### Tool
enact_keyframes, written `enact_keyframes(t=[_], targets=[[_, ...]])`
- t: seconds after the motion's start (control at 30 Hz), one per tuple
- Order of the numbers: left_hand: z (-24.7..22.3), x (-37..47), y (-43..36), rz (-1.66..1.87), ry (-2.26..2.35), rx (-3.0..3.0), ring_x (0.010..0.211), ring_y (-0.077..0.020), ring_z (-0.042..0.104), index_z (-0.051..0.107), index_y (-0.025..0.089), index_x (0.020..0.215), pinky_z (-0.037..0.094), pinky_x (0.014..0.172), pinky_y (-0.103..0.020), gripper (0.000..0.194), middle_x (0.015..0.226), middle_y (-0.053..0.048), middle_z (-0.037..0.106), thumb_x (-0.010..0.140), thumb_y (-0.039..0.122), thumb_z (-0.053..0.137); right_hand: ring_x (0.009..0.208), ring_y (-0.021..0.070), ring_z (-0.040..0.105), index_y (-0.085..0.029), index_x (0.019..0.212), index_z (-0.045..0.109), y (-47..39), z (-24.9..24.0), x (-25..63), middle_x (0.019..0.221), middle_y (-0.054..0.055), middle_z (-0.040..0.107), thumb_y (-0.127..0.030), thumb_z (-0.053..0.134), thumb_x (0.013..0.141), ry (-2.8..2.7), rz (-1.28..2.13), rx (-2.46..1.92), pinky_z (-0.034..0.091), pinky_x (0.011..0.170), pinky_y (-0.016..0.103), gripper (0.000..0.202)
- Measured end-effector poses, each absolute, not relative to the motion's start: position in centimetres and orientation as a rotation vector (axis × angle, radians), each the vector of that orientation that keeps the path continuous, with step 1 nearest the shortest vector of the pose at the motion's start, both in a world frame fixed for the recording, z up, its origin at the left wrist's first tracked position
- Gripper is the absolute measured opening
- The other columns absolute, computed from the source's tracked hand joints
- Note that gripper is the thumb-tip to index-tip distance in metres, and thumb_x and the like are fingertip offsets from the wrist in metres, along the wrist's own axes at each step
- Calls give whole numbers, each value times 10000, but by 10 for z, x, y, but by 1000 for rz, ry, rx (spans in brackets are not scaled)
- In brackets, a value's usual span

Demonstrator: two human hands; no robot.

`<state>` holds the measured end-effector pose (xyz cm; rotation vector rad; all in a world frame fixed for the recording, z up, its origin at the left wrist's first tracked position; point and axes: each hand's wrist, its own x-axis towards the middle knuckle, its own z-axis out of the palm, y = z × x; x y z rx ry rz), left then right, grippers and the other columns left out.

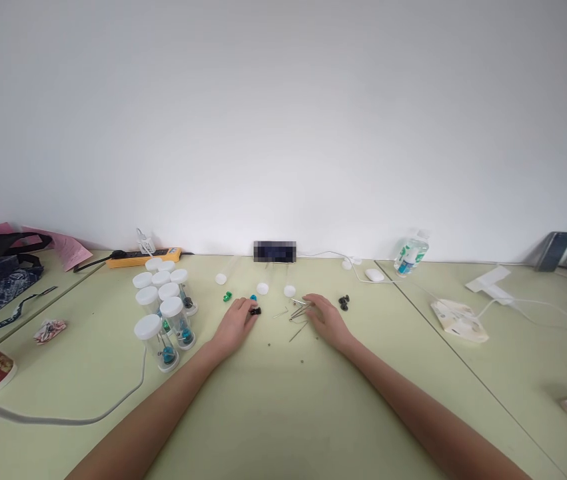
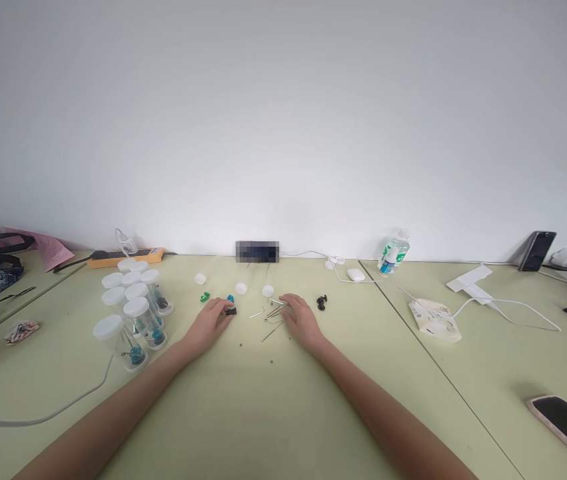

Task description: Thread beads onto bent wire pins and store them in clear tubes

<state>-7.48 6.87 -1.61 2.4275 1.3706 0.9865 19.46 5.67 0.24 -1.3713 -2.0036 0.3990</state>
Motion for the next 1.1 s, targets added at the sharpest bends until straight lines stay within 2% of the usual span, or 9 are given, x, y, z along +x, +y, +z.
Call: enact_keyframes(t=[0.17, 0.5, 0.8, 1.03, 1.1], targets=[[-14, -74, 67, 1004, 1295, 2425, 875, -193, 533, 551, 187, 950, 459, 785, -330, 149, 901, -53, 550, 822, 175, 475, 905, 184, 595, -220, 1016, 598, 68, 4, 192, 1125, 65, 571, -295, 470, 840, -1936, 453, -1381, 475, 839, 339, 230], [-9, -74, 67, 1095, 1264, 2358, 760, -155, 534, 550, 192, 869, 448, 723, -282, 126, 770, -8, 503, 772, 134, 495, 1037, 214, 546, -208, 786, 639, 65, 4, 195, 1128, 59, 546, -254, 544, 778, -1891, 512, -1465, 407, 923, 372, 106], [-8, -71, 66, 1153, 1212, 2240, 732, -142, 555, 641, 205, 865, 460, 729, -275, 148, 748, -9, 519, 765, 170, 537, 1066, 217, 530, -200, 733, 608, 67, 9, 197, 1132, 63, 523, -256, 575, 762, -1950, 565, -1470, 398, 935, 379, 70], [-7, -72, 65, 1132, 1133, 2107, 686, -119, 529, 670, 207, 885, 479, 693, -267, 158, 938, -53, 554, 755, 234, 585, 1010, 195, 539, -206, 730, 565, 65, 7, 197, 1035, 47, 553, -245, 554, 781, -1943, 569, -1396, 412, 900, 356, 65], [-5, -70, 63, 1110, 1125, 2075, 655, -116, 517, 665, 204, 874, 471, 659, -258, 148, 925, -51, 589, 750, 244, 594, 965, 190, 550, -214, 761, 548, 63, 7, 198, 976, 39, 572, -252, 519, 805, -1929, 557, -1376, 429, 864, 352, 66]])
